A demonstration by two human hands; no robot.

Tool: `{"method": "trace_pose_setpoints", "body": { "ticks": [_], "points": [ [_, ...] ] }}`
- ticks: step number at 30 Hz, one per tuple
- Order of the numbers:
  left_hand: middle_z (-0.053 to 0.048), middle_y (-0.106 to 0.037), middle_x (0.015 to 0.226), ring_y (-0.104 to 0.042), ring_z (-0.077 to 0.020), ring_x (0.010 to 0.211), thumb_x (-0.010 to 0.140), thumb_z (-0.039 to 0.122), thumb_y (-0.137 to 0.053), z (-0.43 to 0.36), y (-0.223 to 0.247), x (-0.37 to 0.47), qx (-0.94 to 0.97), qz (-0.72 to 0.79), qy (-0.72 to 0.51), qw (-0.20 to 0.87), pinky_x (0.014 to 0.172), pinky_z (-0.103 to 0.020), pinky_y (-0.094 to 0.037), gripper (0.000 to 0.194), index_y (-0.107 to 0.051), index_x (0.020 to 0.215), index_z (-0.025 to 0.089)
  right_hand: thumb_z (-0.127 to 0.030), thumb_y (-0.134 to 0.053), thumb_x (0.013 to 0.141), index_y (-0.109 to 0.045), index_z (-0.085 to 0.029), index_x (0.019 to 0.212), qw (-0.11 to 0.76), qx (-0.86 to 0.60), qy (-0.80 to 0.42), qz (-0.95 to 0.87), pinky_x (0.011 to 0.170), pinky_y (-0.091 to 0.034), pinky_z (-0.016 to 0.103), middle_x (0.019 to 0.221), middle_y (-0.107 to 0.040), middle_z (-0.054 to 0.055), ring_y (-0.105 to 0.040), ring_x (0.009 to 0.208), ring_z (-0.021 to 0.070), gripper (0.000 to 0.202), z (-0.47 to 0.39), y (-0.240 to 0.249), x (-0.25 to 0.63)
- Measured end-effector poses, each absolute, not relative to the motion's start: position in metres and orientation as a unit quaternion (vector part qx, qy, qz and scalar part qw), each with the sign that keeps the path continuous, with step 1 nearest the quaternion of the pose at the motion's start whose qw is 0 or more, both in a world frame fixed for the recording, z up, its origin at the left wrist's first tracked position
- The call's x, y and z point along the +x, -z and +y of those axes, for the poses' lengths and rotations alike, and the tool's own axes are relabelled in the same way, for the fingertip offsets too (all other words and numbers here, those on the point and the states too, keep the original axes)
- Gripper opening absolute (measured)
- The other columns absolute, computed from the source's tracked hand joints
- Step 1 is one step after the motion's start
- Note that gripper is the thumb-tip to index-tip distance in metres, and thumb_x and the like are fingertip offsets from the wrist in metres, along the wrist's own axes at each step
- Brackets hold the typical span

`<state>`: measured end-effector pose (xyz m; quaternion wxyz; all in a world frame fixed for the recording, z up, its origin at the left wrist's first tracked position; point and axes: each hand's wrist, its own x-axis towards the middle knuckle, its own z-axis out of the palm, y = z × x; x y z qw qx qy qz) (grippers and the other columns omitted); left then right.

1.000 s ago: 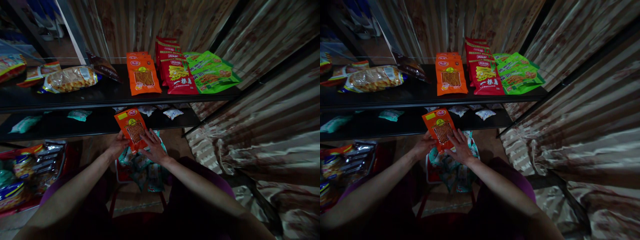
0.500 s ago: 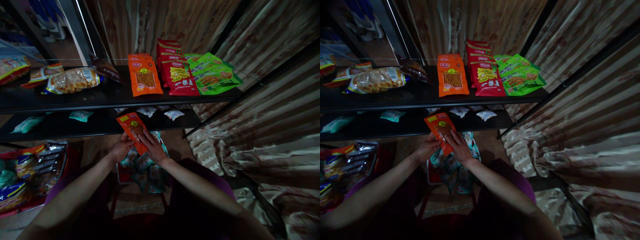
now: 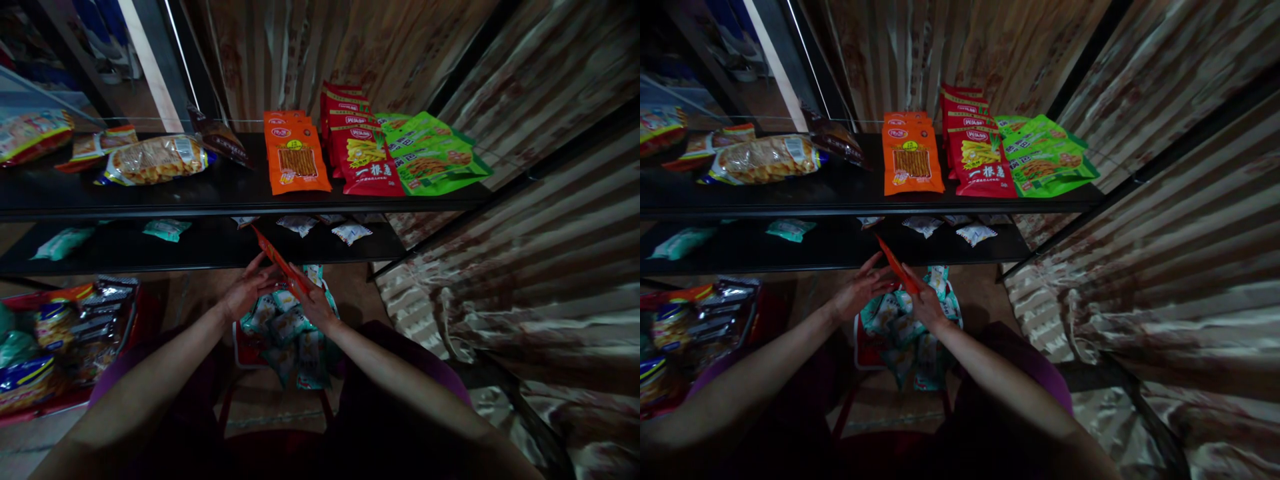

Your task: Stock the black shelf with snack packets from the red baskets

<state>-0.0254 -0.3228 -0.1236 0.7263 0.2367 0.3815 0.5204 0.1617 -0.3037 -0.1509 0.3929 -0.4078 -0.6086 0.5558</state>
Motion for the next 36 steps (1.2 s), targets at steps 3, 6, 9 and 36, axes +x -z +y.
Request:
{"method": "trace_pose_setpoints", "body": {
  "ticks": [3, 6, 9, 36],
  "points": [
    [-0.012, -0.063, 0.124, -0.066, -0.0234, 0.101, 0.075, 0.021, -0.07, -0.321, 0.126, -0.026, 0.216, 0.409, -0.533, 0.708, 0.096, -0.045, -0.045, 0.066, -0.043, 0.135, 0.023, -0.044, -0.057, 0.085, -0.059, -0.03, 0.122, 0.445, -0.398, -0.647, -0.475, 0.112, -0.032, 0.039, 0.129, -0.061, 0.0, -0.051, 0.125, 0.0185, 0.04, -0.304, 0.151, 0.155],
    [-0.011, -0.067, 0.116, -0.067, -0.023, 0.097, 0.073, 0.021, -0.07, -0.319, 0.134, -0.029, 0.181, 0.456, -0.557, 0.67, 0.09, -0.041, -0.049, 0.049, -0.054, 0.12, 0.018, -0.047, -0.067, 0.077, -0.065, -0.027, 0.108, 0.485, -0.371, -0.725, -0.318, 0.103, -0.043, 0.042, 0.117, -0.068, 0.0, -0.061, 0.112, 0.0212, 0.038, -0.305, 0.149, 0.153],
    [-0.008, -0.07, 0.104, -0.068, -0.0199, 0.089, 0.072, 0.019, -0.07, -0.316, 0.143, -0.033, 0.141, 0.499, -0.574, 0.634, 0.083, -0.036, -0.052, 0.037, -0.058, 0.107, 0.017, -0.044, -0.074, 0.07, -0.067, -0.025, 0.1, 0.48, -0.356, -0.772, -0.218, 0.093, -0.051, 0.04, 0.109, -0.071, 0.001, -0.065, 0.102, 0.022, 0.036, -0.307, 0.143, 0.156],
    [-0.002, -0.072, 0.09, -0.066, -0.0161, 0.076, 0.06, 0.011, -0.075, -0.319, 0.139, -0.036, 0.237, 0.477, -0.557, 0.638, 0.073, -0.031, -0.052, 0.057, -0.059, 0.114, 0.02, -0.042, -0.074, 0.071, -0.066, -0.029, 0.103, 0.46, -0.375, -0.772, -0.226, 0.093, -0.049, 0.036, 0.11, -0.071, -0.002, -0.063, 0.106, 0.0203, 0.035, -0.299, 0.154, 0.166]
  ]
}}
